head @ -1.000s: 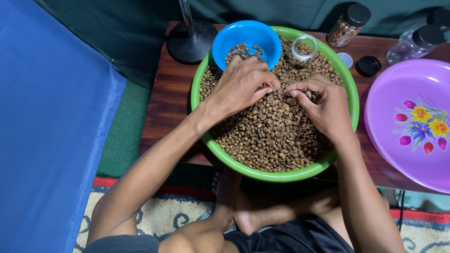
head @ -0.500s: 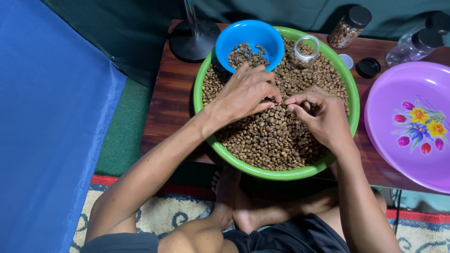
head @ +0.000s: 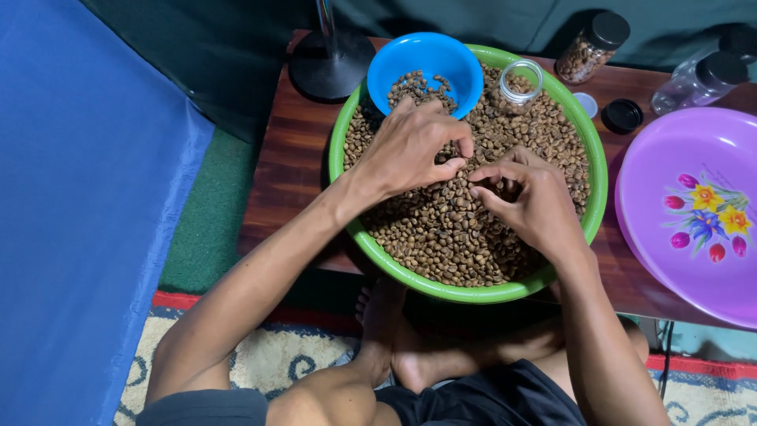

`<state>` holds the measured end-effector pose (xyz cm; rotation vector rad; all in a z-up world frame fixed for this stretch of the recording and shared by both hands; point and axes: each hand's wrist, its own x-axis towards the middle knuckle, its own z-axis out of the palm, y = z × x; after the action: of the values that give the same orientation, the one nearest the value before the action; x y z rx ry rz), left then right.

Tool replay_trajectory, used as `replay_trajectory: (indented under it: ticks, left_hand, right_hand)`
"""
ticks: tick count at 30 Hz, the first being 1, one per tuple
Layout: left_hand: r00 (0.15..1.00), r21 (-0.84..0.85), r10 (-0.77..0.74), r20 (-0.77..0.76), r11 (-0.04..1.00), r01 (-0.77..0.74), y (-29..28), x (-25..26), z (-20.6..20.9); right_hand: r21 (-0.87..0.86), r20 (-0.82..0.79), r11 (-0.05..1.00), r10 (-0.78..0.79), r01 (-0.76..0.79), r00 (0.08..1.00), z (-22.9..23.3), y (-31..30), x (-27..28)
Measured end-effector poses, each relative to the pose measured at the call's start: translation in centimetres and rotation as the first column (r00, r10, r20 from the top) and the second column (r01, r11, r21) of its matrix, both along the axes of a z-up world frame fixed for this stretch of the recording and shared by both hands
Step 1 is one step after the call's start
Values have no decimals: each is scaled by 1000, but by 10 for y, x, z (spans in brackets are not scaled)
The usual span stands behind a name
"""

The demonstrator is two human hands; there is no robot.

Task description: Manually sorting coffee beans by hand from a large green basin into smaller containers.

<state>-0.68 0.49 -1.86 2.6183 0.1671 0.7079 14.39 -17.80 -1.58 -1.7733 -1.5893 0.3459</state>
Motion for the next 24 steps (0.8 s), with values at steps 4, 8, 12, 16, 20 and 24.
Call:
replay_trajectory:
  ticks: [4,8,12,16,20,24]
  left_hand:
    - [1000,-46,5,-3,999,-5,-3,0,4]
    - [1000,-100,-13,18,995,15,-3,3,2]
    - [999,-129,-6,33,992,10,-3,14,7]
    - [986,-1,87,144,996,-88,12,58,1]
    - [938,123,163,305,970,-209,26,96,11]
    - [899,184,211,383,937,-298,36,124,8]
  right_hand:
    - [39,-8,999,-4,4,1000,-9,2,8]
    - [101,-135,993,-50,64,990,-12,3,13]
    - [176,-231,969,-128,171,964,-20,15,36]
    - [306,-191,928,-156,210,969,-4,35,56]
    - [390,-94,901,-165,189,982,0,58,81]
    - [424,36,889,-207,173,978,4,72,86]
